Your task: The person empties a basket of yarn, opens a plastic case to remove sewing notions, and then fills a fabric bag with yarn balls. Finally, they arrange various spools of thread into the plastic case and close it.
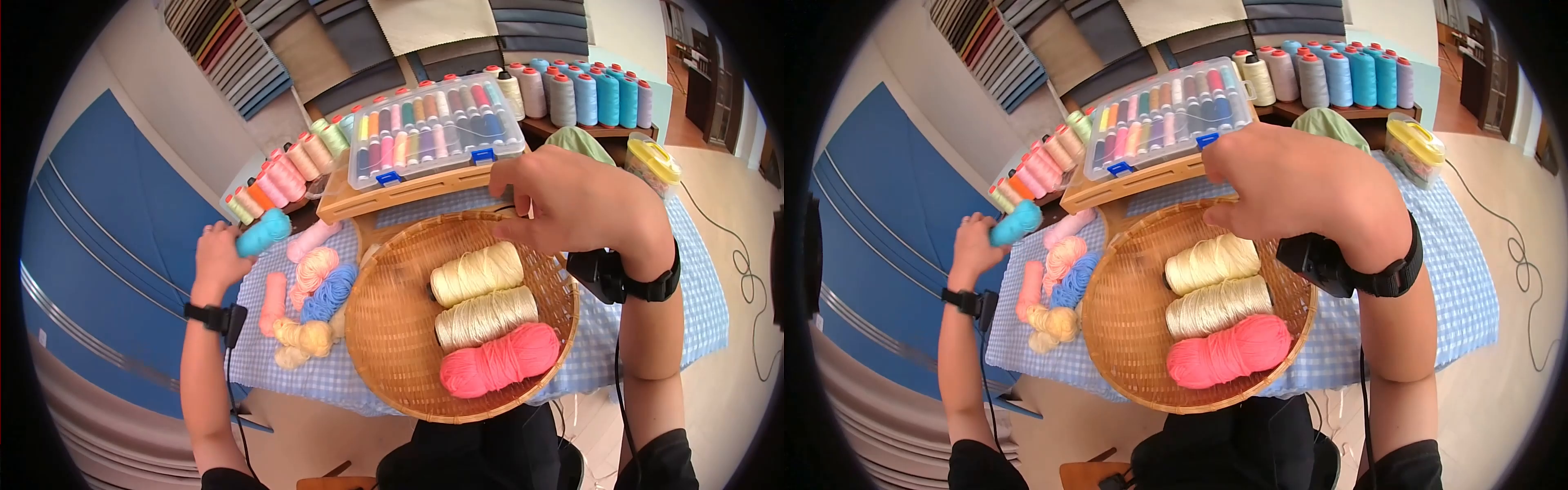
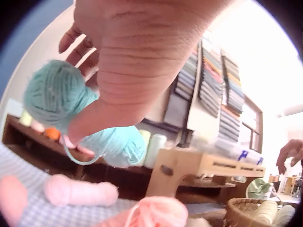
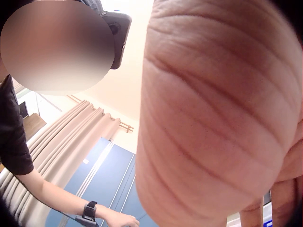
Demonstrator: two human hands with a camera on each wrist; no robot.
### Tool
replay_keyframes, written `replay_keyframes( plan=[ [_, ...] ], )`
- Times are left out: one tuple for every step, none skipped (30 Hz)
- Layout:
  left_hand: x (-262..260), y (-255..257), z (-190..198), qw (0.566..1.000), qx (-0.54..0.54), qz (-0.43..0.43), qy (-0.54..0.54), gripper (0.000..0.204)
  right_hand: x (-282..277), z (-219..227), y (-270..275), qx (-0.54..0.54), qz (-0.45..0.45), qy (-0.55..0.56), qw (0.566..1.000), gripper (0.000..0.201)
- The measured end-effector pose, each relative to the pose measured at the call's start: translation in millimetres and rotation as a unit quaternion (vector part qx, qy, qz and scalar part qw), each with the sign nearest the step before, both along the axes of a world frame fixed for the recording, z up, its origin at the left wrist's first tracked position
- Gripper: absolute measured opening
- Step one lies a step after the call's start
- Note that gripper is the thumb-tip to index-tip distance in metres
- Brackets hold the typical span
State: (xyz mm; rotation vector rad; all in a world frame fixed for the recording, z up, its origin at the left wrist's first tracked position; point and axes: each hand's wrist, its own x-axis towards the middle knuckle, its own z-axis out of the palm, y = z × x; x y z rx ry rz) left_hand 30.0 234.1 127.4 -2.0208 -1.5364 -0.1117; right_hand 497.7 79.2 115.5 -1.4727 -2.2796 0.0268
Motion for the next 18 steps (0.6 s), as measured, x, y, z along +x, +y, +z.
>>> replay_keyframes(
  plan=[
    [5.9, -14.0, 12.0, 1.000, 0.000, -0.003, 0.003, 0.042, 0.7, 1.5, -0.9, 0.000, -0.003, 0.003, 1.000, 0.033],
    [11.9, -27.2, 22.2, 0.999, -0.005, -0.045, -0.018, 0.042, 1.7, 2.7, -1.7, 0.000, -0.006, 0.003, 1.000, 0.034],
    [19.1, -38.4, 30.6, 0.995, -0.010, -0.086, -0.040, 0.042, 2.7, 4.1, -2.5, 0.000, -0.008, 0.003, 1.000, 0.034],
    [31.5, -49.7, 36.3, 0.995, -0.010, -0.089, -0.039, 0.042, 3.4, 6.0, -3.5, 0.000, -0.011, 0.003, 1.000, 0.034],
    [48.3, -61.9, 38.4, 0.983, -0.062, -0.137, -0.103, 0.041, 3.7, 7.9, -4.5, -0.005, -0.012, 0.007, 1.000, 0.036],
    [65.1, -71.5, 36.4, 0.962, -0.114, -0.182, -0.167, 0.041, 4.3, 9.2, -5.4, -0.009, -0.012, 0.010, 1.000, 0.037],
    [80.8, -77.3, 32.5, 0.942, -0.158, -0.220, -0.197, 0.041, 5.0, 9.9, -6.1, -0.010, -0.013, 0.008, 1.000, 0.037],
    [98.6, -82.5, 27.5, 0.918, -0.200, -0.257, -0.225, 0.042, 5.8, 10.3, -6.8, -0.010, -0.012, 0.015, 1.000, 0.039],
    [124.4, -88.2, 16.8, 0.900, -0.221, -0.302, -0.223, 0.041, 8.7, 11.8, -10.5, -0.007, -0.015, 0.021, 1.000, 0.040],
    [147.1, -89.6, 3.9, 0.880, -0.241, -0.345, -0.220, 0.041, 10.1, 10.2, -10.7, -0.005, -0.018, 0.020, 1.000, 0.040],
    [161.9, -85.0, -7.9, 0.873, -0.250, -0.359, -0.214, 0.041, 11.5, 6.7, -10.0, 0.025, -0.009, 0.021, 0.999, 0.041],
    [174.8, -79.6, -18.9, 0.866, -0.260, -0.373, -0.207, 0.041, 13.5, 4.8, -10.7, 0.054, 0.000, 0.021, 0.998, 0.042],
    [188.6, -78.4, -27.1, 0.865, -0.259, -0.378, -0.206, 0.041, 14.5, 5.4, -12.6, 0.055, -0.004, 0.020, 0.998, 0.042],
    [201.9, -78.1, -34.3, 0.875, -0.257, -0.366, -0.185, 0.042, 13.8, 6.9, -14.0, 0.046, -0.004, 0.019, 0.999, 0.042],
    [212.1, -76.5, -41.1, 0.885, -0.254, -0.354, -0.164, 0.043, 13.4, 9.2, -15.2, 0.036, -0.003, 0.018, 0.999, 0.042],
    [218.7, -72.3, -49.2, 0.884, -0.252, -0.357, -0.165, 0.043, 13.1, 12.0, -16.8, 0.038, -0.005, 0.015, 0.999, 0.042],
    [224.1, -67.6, -57.1, 0.897, -0.220, -0.356, -0.143, 0.043, 12.4, 14.8, -18.6, 0.012, -0.006, 0.023, 1.000, 0.041],
    [228.5, -64.3, -62.6, 0.909, -0.187, -0.353, -0.119, 0.044, 12.3, 16.5, -19.9, -0.013, -0.008, 0.032, 0.999, 0.041]
  ],
)
